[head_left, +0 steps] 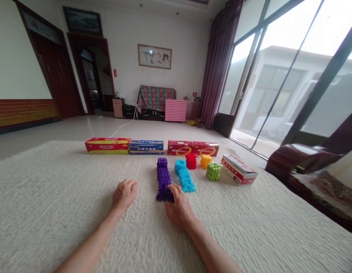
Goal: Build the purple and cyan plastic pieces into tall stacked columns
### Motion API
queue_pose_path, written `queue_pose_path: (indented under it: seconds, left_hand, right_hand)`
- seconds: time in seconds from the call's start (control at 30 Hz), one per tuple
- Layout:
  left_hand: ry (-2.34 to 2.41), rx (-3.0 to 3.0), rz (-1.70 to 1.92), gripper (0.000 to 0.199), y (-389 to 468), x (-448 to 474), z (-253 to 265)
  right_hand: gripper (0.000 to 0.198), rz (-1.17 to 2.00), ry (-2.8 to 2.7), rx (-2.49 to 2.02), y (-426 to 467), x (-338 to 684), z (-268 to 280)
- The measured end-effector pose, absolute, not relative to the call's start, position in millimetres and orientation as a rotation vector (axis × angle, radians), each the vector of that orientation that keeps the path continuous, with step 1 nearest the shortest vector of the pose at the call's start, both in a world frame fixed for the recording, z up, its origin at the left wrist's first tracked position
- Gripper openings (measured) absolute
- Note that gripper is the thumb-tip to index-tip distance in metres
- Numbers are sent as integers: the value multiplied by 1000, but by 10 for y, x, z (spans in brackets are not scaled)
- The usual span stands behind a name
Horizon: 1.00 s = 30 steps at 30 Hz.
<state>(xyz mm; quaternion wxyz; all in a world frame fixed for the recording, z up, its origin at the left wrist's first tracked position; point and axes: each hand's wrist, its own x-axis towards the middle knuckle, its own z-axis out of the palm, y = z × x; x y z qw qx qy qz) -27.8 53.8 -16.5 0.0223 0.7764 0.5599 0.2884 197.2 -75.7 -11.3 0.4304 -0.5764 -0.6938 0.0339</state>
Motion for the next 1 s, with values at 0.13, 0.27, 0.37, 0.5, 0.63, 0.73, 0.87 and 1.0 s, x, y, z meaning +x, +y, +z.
queue_pose_path:
  seconds: [0.13, 0.27, 0.37, 0.5, 0.63, 0.73, 0.87, 1.0]
  left_hand:
    - [1741, 2344, 910, 31, 516, -261, -129]
    - [1718, 2143, 939, 30, 497, -248, -82]
    - [1714, 2089, 974, 29, 505, -248, -68]
    - [1681, 2057, 1011, 28, 516, -267, -82]
    - [1623, 2045, 1030, 28, 507, -298, -107]
    - [1587, 2043, 1031, 28, 492, -317, -116]
    - [1550, 2037, 1049, 27, 468, -336, -119]
    - [1547, 2062, 1058, 28, 465, -352, -141]
  right_hand:
    - [58, -1, -1738, -1378, -784, 1931, -69]
    - [57, -60, -1809, -1358, -818, 1872, -98]
    - [56, -99, -1828, -1375, -810, 1865, -151]
    - [52, -118, -1833, -1420, -783, 1887, -195]
    - [54, -98, -1816, -1458, -790, 1886, -187]
    - [54, -77, -1772, -1489, -813, 1877, -159]
    - [53, -55, -1730, -1477, -858, 1876, -135]
    - [54, -36, -1700, -1438, -907, 1880, -138]
